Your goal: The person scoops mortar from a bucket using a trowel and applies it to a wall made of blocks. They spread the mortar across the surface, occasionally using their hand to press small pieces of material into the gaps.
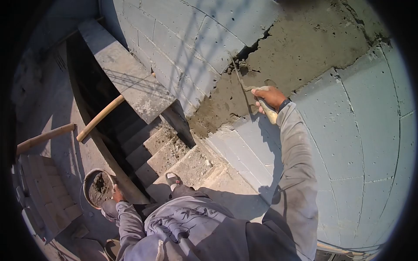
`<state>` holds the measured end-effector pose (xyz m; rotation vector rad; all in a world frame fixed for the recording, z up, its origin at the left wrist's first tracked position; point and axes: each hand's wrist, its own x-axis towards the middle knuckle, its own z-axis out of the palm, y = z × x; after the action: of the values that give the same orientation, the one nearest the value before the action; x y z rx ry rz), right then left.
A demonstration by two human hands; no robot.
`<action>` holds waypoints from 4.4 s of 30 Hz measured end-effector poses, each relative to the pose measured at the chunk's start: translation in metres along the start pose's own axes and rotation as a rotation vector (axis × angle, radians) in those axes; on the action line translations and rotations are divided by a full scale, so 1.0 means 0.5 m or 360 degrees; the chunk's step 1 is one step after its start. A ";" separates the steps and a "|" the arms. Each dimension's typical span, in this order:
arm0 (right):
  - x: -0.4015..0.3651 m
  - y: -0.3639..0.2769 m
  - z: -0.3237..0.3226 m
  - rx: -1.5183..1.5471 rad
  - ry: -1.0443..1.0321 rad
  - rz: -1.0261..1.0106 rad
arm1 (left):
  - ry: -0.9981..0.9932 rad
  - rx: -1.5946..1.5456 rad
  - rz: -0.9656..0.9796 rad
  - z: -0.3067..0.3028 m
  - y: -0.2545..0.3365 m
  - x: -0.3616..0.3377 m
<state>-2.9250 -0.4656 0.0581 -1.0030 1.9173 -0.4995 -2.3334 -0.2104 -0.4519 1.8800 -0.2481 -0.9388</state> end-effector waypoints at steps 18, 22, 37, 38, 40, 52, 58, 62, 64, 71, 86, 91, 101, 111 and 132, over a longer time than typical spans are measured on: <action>-0.097 -0.038 0.026 -0.1792 0.1069 -0.0579 | -0.0365 -0.0316 -0.0133 0.136 -0.010 -0.029; -0.109 -0.013 0.073 -0.1808 0.1042 -0.0846 | -0.0366 -0.0306 -0.0260 0.139 0.003 -0.038; -0.043 0.044 0.080 -0.0282 -0.0215 -0.0422 | -0.0200 -0.0228 -0.0024 0.053 0.061 -0.054; -0.051 0.048 0.111 -0.0454 -0.0283 -0.0422 | -0.0124 -0.0330 0.0039 0.024 0.067 -0.046; -0.050 0.061 0.187 -0.0530 -0.0476 -0.0463 | -0.0088 -0.0184 0.0286 -0.032 0.141 -0.064; -0.051 0.090 0.970 -0.2037 -0.1426 -0.1583 | 0.1023 0.1370 0.0463 -0.275 0.137 -0.226; -0.081 0.067 1.332 -0.2334 -0.0819 -0.2186 | 0.0986 0.1400 0.0006 -0.342 0.180 -0.220; -0.068 0.055 1.546 -0.2434 -0.0614 -0.2484 | 0.0894 0.1486 -0.0366 -0.390 0.189 -0.170; -0.069 0.073 1.633 -0.2539 -0.0707 -0.2281 | 0.0783 0.1398 -0.0439 -0.412 0.207 -0.157; -0.088 0.156 1.764 -0.2328 -0.1416 -0.1456 | 0.0735 0.1302 -0.0576 -0.504 0.229 -0.111; -0.036 0.182 1.543 -0.2162 -0.1493 -0.1521 | 0.0631 0.1214 -0.0530 -0.483 0.259 -0.078; -0.084 0.155 1.519 -0.2386 -0.1556 -0.1334 | 0.0664 0.1253 -0.0507 -0.438 0.251 -0.101; -0.041 0.189 1.467 -0.2300 -0.1394 -0.1441 | 0.0649 0.1223 -0.0507 -0.394 0.210 -0.131; -0.095 0.113 1.380 -0.1964 -0.1400 -0.1504 | 0.0572 0.1200 -0.0439 -0.391 0.238 -0.115; -0.215 0.086 0.288 -0.1310 -0.0746 -0.0914 | -0.0425 -0.0582 -0.0013 0.205 0.328 -0.028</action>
<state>-2.7922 -0.3465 0.0101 -2.0166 1.3745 0.2602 -2.3784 -0.3544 -0.3297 1.4229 -0.2113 -1.1571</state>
